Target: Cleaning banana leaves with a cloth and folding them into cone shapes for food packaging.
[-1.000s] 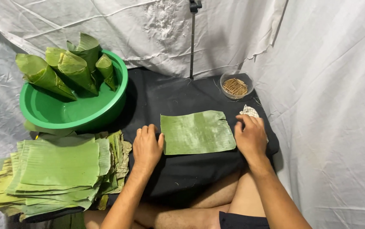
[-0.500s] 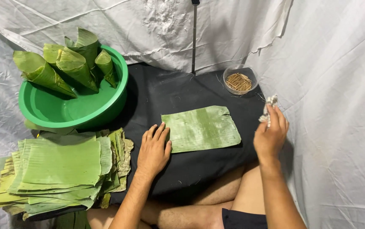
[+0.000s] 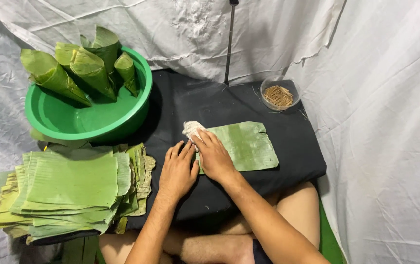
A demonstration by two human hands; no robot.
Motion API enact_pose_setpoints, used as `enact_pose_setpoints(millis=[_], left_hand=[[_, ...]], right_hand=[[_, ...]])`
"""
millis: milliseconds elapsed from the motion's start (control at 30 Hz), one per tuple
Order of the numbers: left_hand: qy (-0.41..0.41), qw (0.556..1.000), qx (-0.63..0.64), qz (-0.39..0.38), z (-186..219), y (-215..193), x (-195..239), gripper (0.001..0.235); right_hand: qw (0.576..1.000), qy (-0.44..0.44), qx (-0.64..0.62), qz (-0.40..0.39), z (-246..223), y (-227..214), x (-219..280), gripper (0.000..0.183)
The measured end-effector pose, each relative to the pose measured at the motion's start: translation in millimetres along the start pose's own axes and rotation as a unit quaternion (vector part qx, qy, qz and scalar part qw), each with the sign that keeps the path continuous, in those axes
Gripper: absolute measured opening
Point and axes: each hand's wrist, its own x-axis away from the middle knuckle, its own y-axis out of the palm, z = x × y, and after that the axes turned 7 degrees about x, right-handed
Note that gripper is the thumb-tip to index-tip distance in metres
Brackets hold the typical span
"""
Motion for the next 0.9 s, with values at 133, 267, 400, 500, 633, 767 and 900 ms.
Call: enact_pose_setpoints(millis=[133, 267, 400, 500, 633, 767, 900], left_hand=[[0.002, 1.0, 0.011, 0.006, 0, -3, -4, 0.05], [-0.002, 1.0, 0.012, 0.007, 1, -3, 2, 0.051], [-0.002, 1.0, 0.019, 0.006, 6, -11, 1, 0.05], [0.001, 1.0, 0.019, 0.006, 6, -16, -3, 0.049], [-0.005, 1.0, 0.025, -0.002, 7, -14, 1, 0.049], [0.001, 1.0, 0.025, 0.008, 7, -13, 2, 0.048], [0.0, 0.999, 0.035, 0.015, 8, -13, 2, 0.048]], right_hand=[[1.0, 0.0, 0.008, 0.008, 7, -13, 4, 0.056], [1.0, 0.027, -0.011, 0.01, 28, -24, 19, 0.057], [0.997, 0.066, -0.016, 0.021, 65, -36, 36, 0.058], [0.996, 0.068, -0.002, 0.06, 87, -46, 42, 0.049], [0.995, 0.079, 0.007, 0.066, 98, -62, 55, 0.051], [0.992, 0.119, 0.012, 0.043, 102, -71, 60, 0.049], [0.982, 0.168, 0.071, 0.041, 118, -71, 65, 0.048]])
